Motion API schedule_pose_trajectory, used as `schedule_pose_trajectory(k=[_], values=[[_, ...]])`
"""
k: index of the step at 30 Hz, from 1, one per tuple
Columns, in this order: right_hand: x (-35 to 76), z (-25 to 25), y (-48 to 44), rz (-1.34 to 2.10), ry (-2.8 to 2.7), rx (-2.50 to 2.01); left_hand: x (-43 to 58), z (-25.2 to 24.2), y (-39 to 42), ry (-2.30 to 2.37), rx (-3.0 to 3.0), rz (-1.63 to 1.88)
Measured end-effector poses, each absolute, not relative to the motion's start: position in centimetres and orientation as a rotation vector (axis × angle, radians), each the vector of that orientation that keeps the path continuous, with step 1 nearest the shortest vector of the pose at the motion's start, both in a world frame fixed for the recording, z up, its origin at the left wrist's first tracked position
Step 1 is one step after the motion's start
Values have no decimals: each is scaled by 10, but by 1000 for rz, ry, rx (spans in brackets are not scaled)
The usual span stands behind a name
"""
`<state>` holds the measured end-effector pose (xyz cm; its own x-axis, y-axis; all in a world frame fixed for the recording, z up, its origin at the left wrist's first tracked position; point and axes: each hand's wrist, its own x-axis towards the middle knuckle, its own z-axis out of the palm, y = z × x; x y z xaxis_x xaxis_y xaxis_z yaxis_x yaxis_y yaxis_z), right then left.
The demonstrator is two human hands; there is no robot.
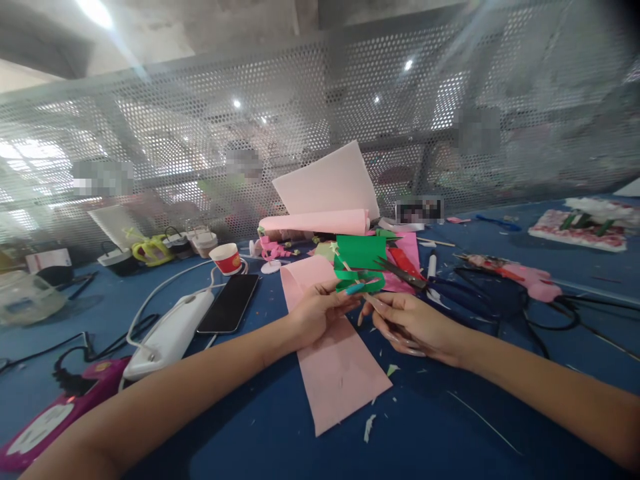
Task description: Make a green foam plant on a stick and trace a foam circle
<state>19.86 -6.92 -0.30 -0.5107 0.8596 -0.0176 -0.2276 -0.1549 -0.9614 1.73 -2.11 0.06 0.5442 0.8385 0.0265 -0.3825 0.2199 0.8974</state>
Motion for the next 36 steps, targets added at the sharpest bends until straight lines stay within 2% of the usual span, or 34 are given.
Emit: schedule_pose_trajectory(k=[6, 13, 18, 28, 36], values=[[199, -5, -67, 1771, -1323, -777, 5, 6, -4, 489, 904, 545], [199, -3, -68, 1778, -1316, -793, 0, 6, 2, 507, 907, 417], [199, -3, -68, 1813, -1305, -767, 2, 8, -5, 399, 1036, 464], [199, 9, -80, 2036, -1203, -551, 13, 8, -21, 387, 1419, 851], [201, 16, -88, 2118, -1320, -419, 12, 8, -21, 271, 1548, 709]])
